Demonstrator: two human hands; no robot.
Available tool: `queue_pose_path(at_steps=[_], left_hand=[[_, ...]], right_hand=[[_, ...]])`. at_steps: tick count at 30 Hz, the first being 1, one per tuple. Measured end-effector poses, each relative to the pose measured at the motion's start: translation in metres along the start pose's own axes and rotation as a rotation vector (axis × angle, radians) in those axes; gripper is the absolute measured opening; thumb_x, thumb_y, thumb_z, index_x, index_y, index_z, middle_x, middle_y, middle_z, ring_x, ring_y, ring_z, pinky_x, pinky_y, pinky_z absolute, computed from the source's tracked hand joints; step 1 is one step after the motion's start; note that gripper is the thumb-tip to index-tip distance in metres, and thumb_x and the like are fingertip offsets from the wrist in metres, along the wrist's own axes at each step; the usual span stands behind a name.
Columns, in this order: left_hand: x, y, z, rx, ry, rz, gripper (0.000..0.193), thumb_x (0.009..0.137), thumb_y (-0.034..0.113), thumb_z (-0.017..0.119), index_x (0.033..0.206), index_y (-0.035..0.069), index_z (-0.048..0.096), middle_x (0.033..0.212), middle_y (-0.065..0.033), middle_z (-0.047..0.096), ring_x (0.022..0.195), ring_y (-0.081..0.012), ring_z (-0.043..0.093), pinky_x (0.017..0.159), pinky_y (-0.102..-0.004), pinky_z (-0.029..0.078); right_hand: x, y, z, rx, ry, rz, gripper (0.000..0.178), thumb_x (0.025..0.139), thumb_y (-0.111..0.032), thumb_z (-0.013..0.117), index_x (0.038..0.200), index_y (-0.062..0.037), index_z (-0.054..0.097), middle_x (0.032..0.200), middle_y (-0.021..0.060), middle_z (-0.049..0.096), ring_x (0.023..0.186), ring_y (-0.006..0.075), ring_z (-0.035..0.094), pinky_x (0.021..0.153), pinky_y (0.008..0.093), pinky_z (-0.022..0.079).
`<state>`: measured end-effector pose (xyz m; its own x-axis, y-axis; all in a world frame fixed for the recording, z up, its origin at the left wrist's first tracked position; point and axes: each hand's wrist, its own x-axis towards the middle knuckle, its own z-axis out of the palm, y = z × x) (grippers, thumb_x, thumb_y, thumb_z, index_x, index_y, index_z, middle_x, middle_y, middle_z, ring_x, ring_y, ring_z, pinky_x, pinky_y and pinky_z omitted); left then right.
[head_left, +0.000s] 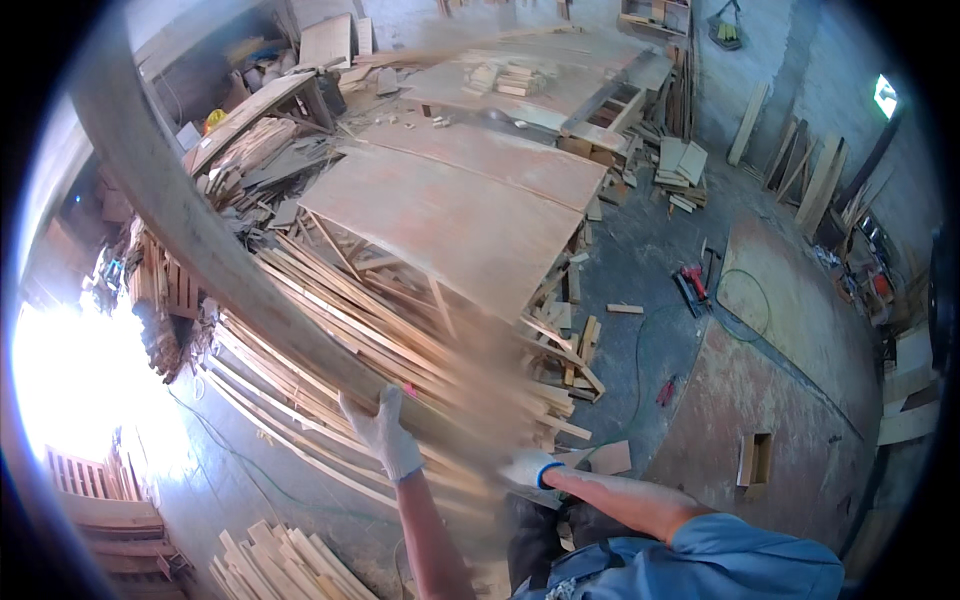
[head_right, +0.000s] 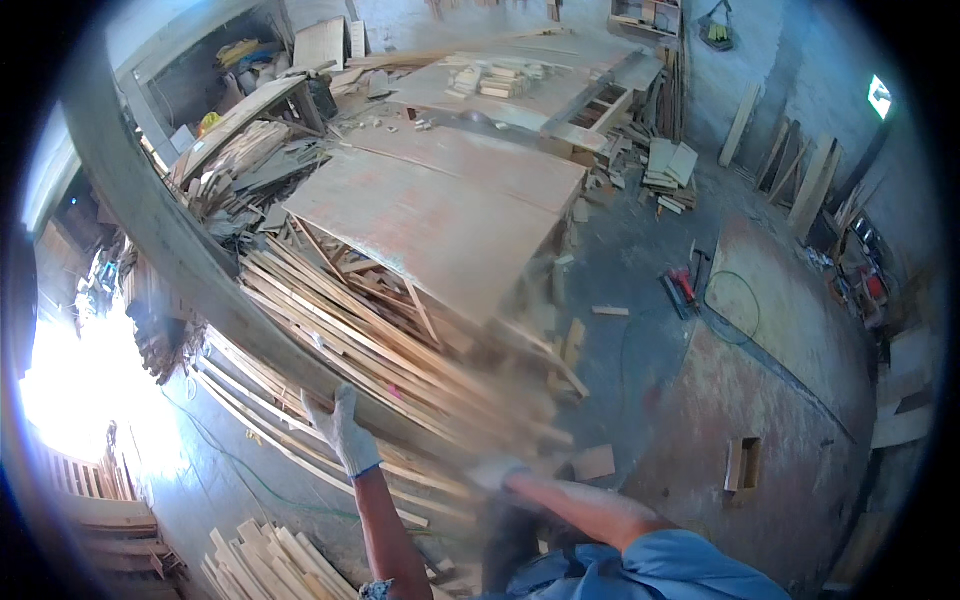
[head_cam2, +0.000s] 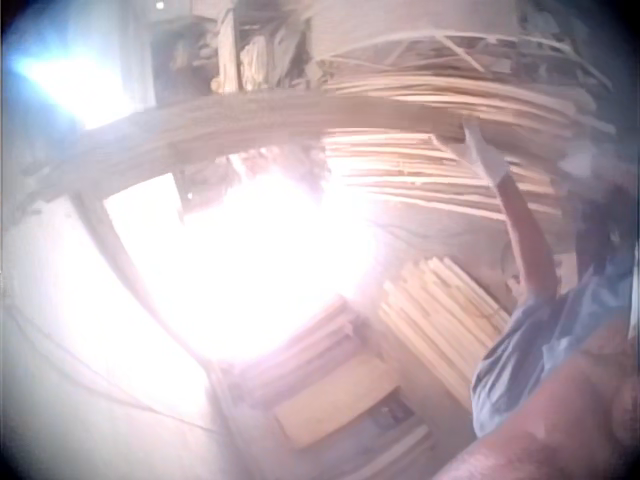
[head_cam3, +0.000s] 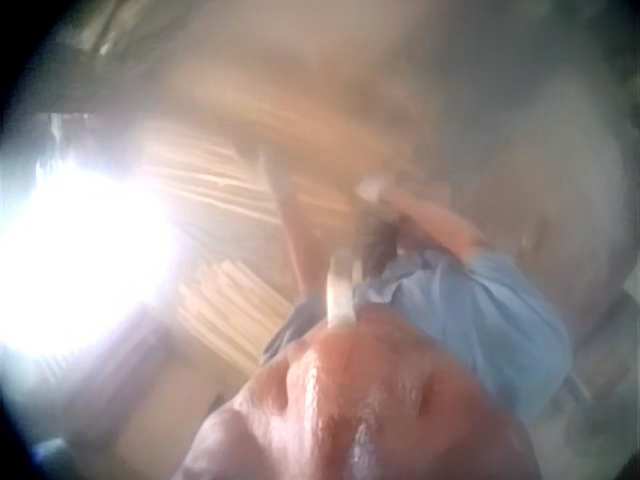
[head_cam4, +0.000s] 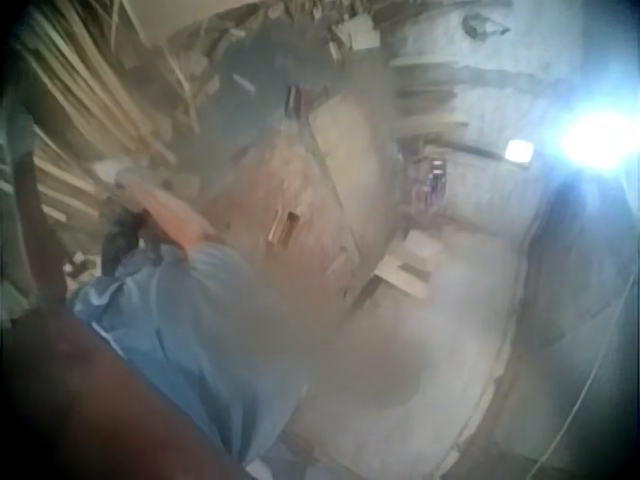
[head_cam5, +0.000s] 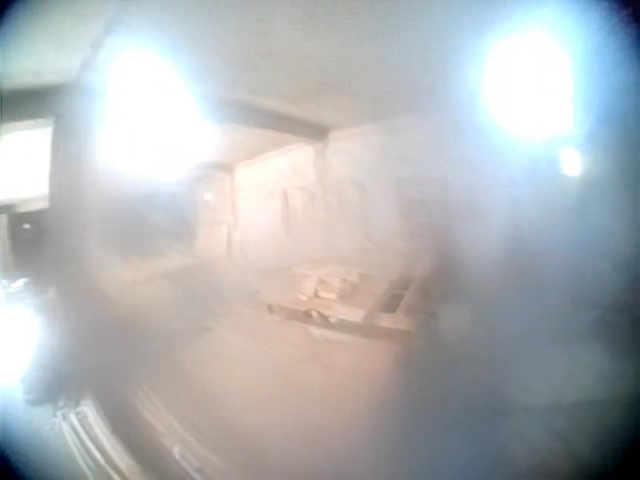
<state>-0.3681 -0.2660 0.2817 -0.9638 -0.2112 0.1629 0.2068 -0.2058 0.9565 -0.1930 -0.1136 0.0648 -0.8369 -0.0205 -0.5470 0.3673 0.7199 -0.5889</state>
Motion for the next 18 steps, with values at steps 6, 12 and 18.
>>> queue_pose_path(at_steps=[6, 12, 18], left_hand=[[0.000, 0.022, 0.062, 0.084, -0.145, -0.084, 0.077, 0.084, -0.001, 0.079, 0.153, 0.000, 0.045, 0.128, -0.0088, 0.057, 0.112, -0.0172, 0.058, 0.097, -0.0313, 0.051], [0.002, 0.006, 0.094, 0.128, -0.343, -0.106, 0.078, 0.081, 0.000, 0.081, 0.151, 0.001, 0.046, 0.129, -0.0082, 0.058, 0.112, -0.0189, 0.061, 0.096, -0.0319, 0.053], [0.011, -0.016, 0.110, 0.264, -0.467, -0.078, 0.079, 0.078, 0.005, 0.086, 0.149, -0.001, 0.051, 0.128, -0.0137, 0.061, 0.114, -0.0223, 0.063, 0.098, -0.0359, 0.054]], right_hand=[[0.036, 0.052, 0.034, -0.107, 0.106, -0.268, 0.045, 0.107, -0.042, 0.052, 0.136, -0.0136, 0.069, 0.137, 0.0160, 0.069, 0.124, 0.0359, 0.065, 0.106, 0.0467, 0.049], [0.020, -0.032, -0.025, 0.464, 0.058, -0.199, 0.059, 0.100, -0.053, 0.062, 0.140, -0.0096, 0.065, 0.127, 0.0164, 0.073, 0.114, 0.0291, 0.069, 0.099, 0.0452, 0.053], [-0.002, -0.082, -0.164, 1.153, 0.223, -0.304, 0.059, 0.103, -0.049, 0.062, 0.144, -0.0061, 0.060, 0.134, 0.0153, 0.067, 0.119, 0.0252, 0.065, 0.104, 0.0433, 0.050]])
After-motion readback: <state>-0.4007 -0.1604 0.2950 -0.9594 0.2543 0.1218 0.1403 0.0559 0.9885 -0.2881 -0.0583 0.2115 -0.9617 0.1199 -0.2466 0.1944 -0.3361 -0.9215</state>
